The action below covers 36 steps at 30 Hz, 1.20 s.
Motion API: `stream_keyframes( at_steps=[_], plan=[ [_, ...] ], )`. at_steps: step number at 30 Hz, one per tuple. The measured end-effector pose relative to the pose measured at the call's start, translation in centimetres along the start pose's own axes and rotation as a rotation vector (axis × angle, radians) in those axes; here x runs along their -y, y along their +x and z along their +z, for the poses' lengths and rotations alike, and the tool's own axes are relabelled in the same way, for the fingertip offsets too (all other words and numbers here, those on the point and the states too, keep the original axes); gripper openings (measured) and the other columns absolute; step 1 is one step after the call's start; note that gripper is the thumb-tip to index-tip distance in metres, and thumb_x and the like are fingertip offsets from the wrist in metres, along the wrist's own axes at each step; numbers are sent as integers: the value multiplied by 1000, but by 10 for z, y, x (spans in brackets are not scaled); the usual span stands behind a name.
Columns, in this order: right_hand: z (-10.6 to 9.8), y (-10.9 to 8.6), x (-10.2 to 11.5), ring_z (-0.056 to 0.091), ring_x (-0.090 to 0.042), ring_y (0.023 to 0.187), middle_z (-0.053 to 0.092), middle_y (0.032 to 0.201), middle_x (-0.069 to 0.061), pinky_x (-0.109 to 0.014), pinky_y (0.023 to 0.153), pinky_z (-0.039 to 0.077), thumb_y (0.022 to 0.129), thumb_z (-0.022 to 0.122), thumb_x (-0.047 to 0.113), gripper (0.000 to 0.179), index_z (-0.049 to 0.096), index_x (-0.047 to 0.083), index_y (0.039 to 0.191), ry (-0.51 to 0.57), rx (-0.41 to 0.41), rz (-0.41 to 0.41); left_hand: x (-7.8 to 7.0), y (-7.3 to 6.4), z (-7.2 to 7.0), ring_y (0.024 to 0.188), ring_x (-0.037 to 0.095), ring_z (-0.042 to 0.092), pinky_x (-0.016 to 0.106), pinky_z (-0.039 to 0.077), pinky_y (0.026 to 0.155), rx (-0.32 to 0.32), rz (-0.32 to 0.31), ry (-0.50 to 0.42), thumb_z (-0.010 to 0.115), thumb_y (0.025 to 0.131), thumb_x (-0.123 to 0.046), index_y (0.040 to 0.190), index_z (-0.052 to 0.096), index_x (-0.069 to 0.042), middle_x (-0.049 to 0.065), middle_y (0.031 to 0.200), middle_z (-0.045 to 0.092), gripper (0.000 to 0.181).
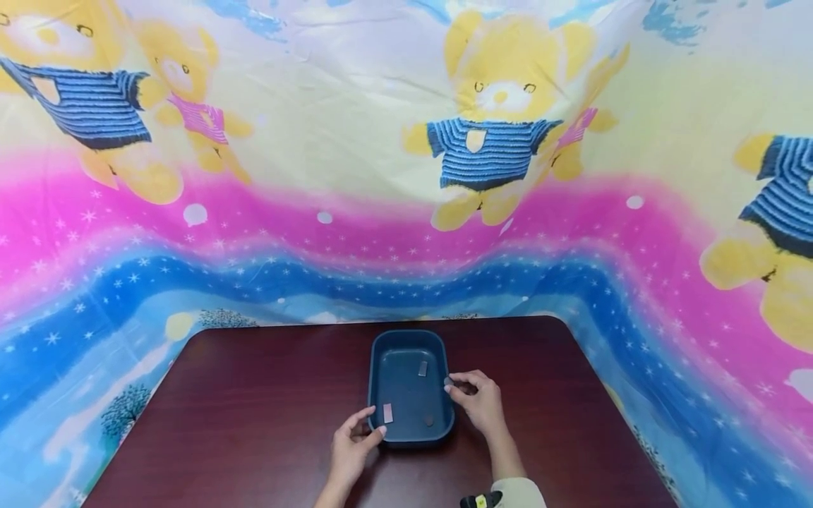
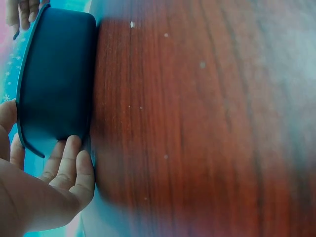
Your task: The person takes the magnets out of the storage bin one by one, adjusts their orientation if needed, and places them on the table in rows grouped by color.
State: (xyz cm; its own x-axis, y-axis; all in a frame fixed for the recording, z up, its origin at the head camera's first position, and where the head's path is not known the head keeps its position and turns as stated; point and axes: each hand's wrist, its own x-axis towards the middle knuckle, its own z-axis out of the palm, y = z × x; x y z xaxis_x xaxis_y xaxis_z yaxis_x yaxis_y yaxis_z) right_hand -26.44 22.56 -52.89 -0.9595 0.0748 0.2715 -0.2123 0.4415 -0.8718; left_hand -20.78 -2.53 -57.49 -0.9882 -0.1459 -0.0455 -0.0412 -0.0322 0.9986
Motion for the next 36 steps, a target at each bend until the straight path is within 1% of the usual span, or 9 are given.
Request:
stream_keyframes(
  at_steps=[2, 6, 9, 12, 15, 21, 27, 33, 36],
  plan=[
    [-3, -1, -3, 63, -18, 81, 63, 92, -3, -25, 67, 51, 76, 78, 16, 25, 72, 7, 99, -9, -7, 3, -2, -1, 0, 69, 19, 61, 31, 50, 54, 0, -5, -3, 77, 76, -11, 120, 61, -2, 11, 88, 63, 47],
    [-9, -1, -11, 63, -19, 82, 63, 95, -5, -25, 67, 51, 77, 77, 18, 27, 71, 6, 100, -13, -12, 17, -26, -11, -1, 70, 21, 61, 32, 51, 55, 1, -7, 5, 74, 77, -7, 119, 60, 1, 17, 91, 63, 44],
    [-13, -1, -18, 63, -18, 82, 63, 96, -6, -25, 66, 51, 77, 77, 18, 27, 71, 6, 101, -13, -15, 39, -29, -12, 0, 70, 22, 60, 31, 50, 53, -11, -1, 11, 74, 77, -5, 118, 61, 2, 21, 93, 63, 44],
    [-16, -1, -25, 63, -18, 79, 63, 95, -7, -25, 64, 51, 78, 77, 16, 27, 71, 5, 102, -29, -27, 46, -11, -4, 2, 72, 21, 60, 29, 49, 52, -36, 7, 20, 77, 74, -6, 117, 63, -2, 19, 94, 63, 45],
    [-18, -1, -32, 64, -18, 78, 64, 94, -8, -26, 64, 51, 77, 77, 14, 27, 71, 4, 102, -37, -47, 61, -3, 0, 2, 74, 20, 59, 27, 49, 52, -56, 18, 28, 80, 71, -8, 115, 65, -4, 16, 95, 63, 47],
    [-20, -3, -48, 62, -15, 77, 66, 92, -8, -25, 65, 49, 79, 76, 16, 29, 70, 3, 104, -63, -81, 127, -2, 1, 1, 76, 23, 60, 29, 50, 53, -42, 32, -21, 81, 68, -5, 114, 64, 0, 20, 96, 63, 49],
    [-20, -1, -59, 62, -17, 75, 66, 88, -9, -25, 63, 48, 78, 76, 15, 27, 70, 2, 102, -83, -104, 145, 0, 4, 2, 78, 23, 61, 28, 51, 54, -35, 21, -22, 81, 68, -6, 115, 65, -2, 18, 97, 63, 50],
    [-17, 2, -69, 63, -18, 75, 66, 88, -8, -27, 64, 49, 77, 76, 14, 26, 71, 2, 100, -137, -87, 142, 1, 4, 2, 79, 22, 61, 27, 51, 56, -44, 19, -25, 81, 68, -4, 116, 63, 0, 19, 96, 64, 52],
    [-14, 2, -73, 63, -18, 74, 67, 85, -7, -28, 65, 48, 77, 76, 14, 25, 71, 3, 99, -166, -63, 149, -3, 3, 2, 79, 22, 62, 24, 50, 58, -47, 12, -30, 80, 68, -2, 117, 62, 2, 22, 99, 64, 51]
  ],
)
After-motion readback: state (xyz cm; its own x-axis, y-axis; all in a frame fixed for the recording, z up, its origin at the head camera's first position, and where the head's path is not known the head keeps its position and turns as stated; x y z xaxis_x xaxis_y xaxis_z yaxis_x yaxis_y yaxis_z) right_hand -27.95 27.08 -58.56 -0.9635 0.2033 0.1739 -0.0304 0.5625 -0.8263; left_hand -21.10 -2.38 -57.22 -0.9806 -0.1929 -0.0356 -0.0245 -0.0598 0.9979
